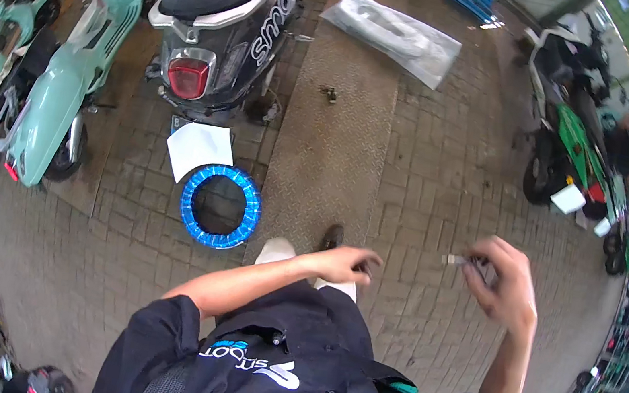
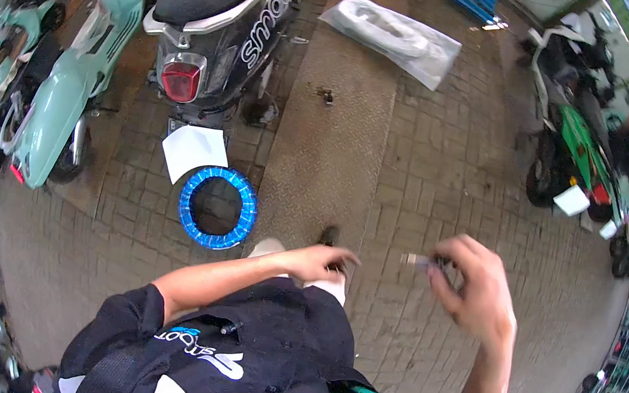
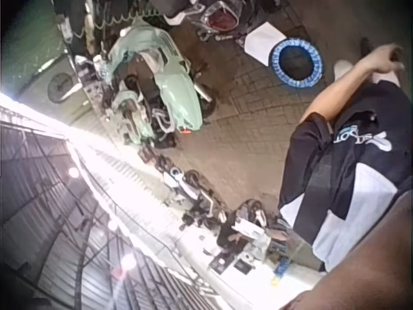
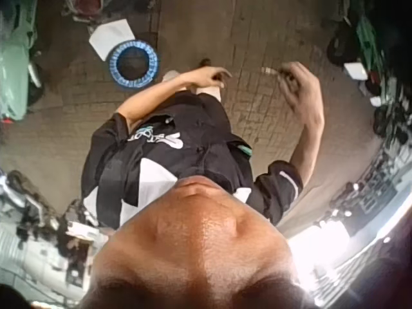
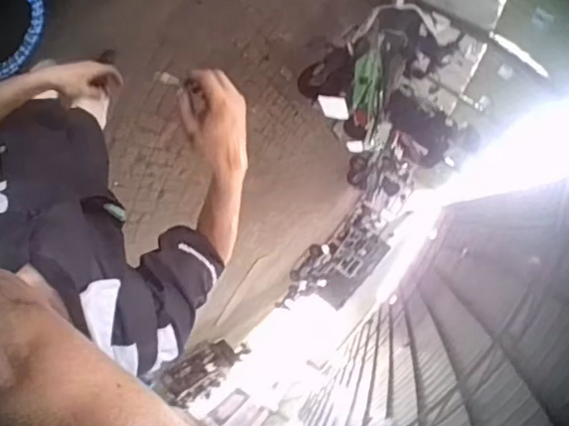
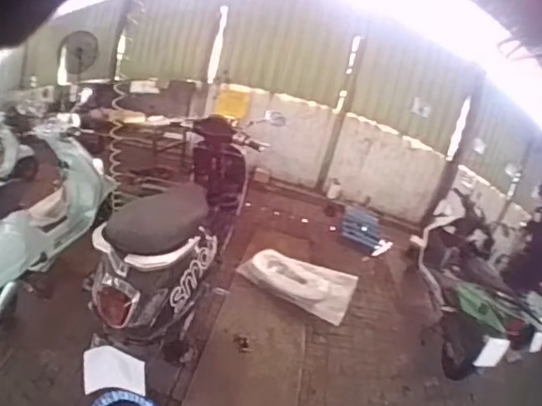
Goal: The person repairs a scooter in a workshop. The person walks through the workshop, picks up a tool from a green tray, and then uses various tools to work on the rear assembly of a black scooter, including loosening bolts and handling a small black component by hand.
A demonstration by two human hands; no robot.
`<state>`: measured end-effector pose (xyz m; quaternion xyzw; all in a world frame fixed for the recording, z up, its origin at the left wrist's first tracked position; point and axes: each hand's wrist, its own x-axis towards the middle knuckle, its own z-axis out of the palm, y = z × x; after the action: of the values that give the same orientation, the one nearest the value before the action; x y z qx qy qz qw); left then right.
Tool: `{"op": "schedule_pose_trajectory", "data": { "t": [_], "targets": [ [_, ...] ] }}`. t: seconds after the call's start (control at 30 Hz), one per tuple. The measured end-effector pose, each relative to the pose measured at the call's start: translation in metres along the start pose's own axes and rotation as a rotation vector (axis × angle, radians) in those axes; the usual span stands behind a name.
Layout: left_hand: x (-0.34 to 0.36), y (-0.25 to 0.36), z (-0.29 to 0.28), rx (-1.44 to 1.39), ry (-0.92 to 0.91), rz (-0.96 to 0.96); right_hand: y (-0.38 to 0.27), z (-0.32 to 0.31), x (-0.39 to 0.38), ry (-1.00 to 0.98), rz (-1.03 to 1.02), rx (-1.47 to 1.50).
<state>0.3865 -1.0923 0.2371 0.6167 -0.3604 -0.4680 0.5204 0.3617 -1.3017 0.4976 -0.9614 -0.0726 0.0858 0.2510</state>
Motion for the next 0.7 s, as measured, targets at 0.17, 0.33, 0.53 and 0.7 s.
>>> {"op": "schedule_pose_trajectory", "data": {
  "t": [0.17, 0.33, 0.53, 0.7],
  "targets": [
    [-0.013, -0.139, -0.056, -0.154, 0.811, -0.370, 0.156, 0.105, 0.167, -0.360, 0.266, 0.325],
    [-0.080, -0.279, -0.092, -0.394, 1.400, -0.682, 0.241, 0.311, 0.316, -0.526, 0.403, 0.522],
    [-0.100, -0.454, -0.176, -0.335, 1.630, -0.723, 0.237, 0.575, 0.459, -0.546, 0.741, 0.618],
    [-0.082, -0.624, -0.263, -0.170, 1.276, -0.848, 0.234, 0.764, 0.555, -0.473, 0.592, 1.206]
  ]
}}
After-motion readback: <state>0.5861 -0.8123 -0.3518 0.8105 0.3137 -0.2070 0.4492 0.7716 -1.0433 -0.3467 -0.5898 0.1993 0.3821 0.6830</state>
